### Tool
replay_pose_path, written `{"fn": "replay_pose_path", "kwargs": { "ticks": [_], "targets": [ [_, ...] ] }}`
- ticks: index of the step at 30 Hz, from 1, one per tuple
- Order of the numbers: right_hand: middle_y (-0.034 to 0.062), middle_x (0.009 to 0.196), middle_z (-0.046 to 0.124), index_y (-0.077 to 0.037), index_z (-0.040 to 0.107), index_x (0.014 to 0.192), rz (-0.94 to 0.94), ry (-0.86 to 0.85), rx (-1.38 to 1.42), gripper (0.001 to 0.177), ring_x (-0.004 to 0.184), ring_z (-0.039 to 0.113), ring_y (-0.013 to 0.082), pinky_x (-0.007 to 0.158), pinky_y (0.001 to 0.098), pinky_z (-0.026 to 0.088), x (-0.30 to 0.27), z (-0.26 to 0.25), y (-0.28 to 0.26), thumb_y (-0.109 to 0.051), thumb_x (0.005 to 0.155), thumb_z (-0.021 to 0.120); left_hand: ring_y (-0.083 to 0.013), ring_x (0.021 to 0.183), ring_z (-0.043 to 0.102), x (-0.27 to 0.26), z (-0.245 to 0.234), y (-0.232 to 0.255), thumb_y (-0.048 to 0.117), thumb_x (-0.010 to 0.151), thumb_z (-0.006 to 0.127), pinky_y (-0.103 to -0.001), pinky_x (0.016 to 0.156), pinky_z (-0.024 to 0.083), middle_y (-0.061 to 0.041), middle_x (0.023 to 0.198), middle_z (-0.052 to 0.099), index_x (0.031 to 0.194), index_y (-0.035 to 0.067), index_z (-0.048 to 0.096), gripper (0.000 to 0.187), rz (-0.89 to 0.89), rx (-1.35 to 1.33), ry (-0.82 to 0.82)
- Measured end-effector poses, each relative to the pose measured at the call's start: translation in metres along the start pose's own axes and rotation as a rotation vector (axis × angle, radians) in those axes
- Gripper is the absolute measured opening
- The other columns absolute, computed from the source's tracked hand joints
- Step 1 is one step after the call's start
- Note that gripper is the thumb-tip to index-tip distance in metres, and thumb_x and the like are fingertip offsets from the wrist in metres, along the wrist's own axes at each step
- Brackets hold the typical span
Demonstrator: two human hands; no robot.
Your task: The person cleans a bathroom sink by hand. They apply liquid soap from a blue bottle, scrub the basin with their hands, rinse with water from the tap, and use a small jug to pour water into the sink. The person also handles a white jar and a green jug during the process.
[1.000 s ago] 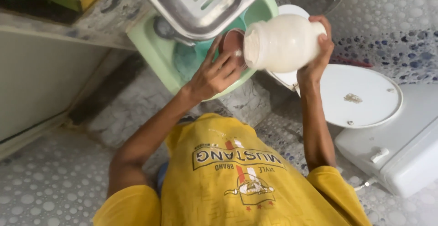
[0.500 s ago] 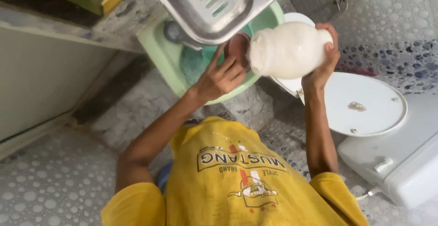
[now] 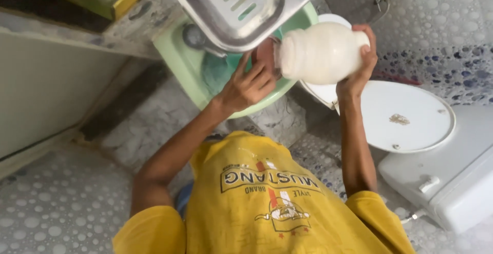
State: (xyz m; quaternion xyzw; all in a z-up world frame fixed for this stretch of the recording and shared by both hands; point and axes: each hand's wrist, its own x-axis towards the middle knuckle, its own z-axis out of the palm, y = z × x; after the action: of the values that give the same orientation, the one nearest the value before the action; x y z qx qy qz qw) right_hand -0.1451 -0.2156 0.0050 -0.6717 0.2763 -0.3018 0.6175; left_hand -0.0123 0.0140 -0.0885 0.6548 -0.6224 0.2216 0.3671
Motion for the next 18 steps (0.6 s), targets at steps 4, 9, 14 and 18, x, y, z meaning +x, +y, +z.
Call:
{"fn": "replay_pose_path", "kwargs": {
  "ticks": [4, 9, 14, 18],
  "targets": [
    [0.016, 0.129, 0.057, -0.008, 0.053, 0.138, 0.023, -0.016, 0.105, 0.065, 0.12, 0.064, 0.0324, 0.098, 0.043, 0.057, -0.005, -0.001, 0.0, -0.058, 0.096, 0.052, -0.0294, 0.119, 0.06, 0.004, -0.01, -0.003, 0.01, 0.093, 0.074, -0.066, 0.117, 0.041, -0.01, 0.102, 0.066, 0.094, 0.004, 0.073, 0.006, 0.007, -0.001, -0.038],
    [0.0156, 0.131, 0.054, -0.008, 0.052, 0.136, -0.008, -0.02, 0.147, 0.064, 0.125, 0.065, 0.0337, 0.097, 0.0479, 0.059, -0.007, -0.001, -0.003, -0.059, 0.097, 0.049, -0.0285, 0.116, 0.059, 0.009, -0.022, -0.006, 0.008, 0.092, 0.073, -0.066, 0.115, 0.043, -0.012, 0.101, 0.065, 0.095, 0.003, 0.073, 0.007, -0.047, -0.059, -0.053],
    [0.0171, 0.145, 0.054, -0.01, 0.046, 0.136, 0.08, 0.142, 0.276, 0.051, 0.137, 0.06, 0.037, 0.111, 0.0524, 0.057, -0.01, -0.016, 0.037, -0.049, 0.103, 0.049, -0.0266, 0.107, 0.063, 0.018, -0.024, 0.001, 0.011, 0.102, 0.063, -0.045, 0.106, 0.054, -0.009, 0.109, 0.072, 0.116, 0.011, 0.074, 0.018, -0.525, -0.332, -0.156],
    [0.0137, 0.153, 0.055, -0.009, 0.05, 0.148, 0.385, 0.193, 0.816, 0.071, 0.138, 0.059, 0.0333, 0.115, 0.0466, 0.056, -0.026, -0.024, 0.07, -0.057, 0.101, 0.028, -0.03, 0.098, 0.068, 0.001, 0.005, -0.029, 0.023, 0.106, 0.058, -0.045, 0.094, 0.052, -0.015, 0.109, 0.073, 0.124, 0.006, 0.068, 0.027, -0.876, -0.569, -0.161]
  ]
}}
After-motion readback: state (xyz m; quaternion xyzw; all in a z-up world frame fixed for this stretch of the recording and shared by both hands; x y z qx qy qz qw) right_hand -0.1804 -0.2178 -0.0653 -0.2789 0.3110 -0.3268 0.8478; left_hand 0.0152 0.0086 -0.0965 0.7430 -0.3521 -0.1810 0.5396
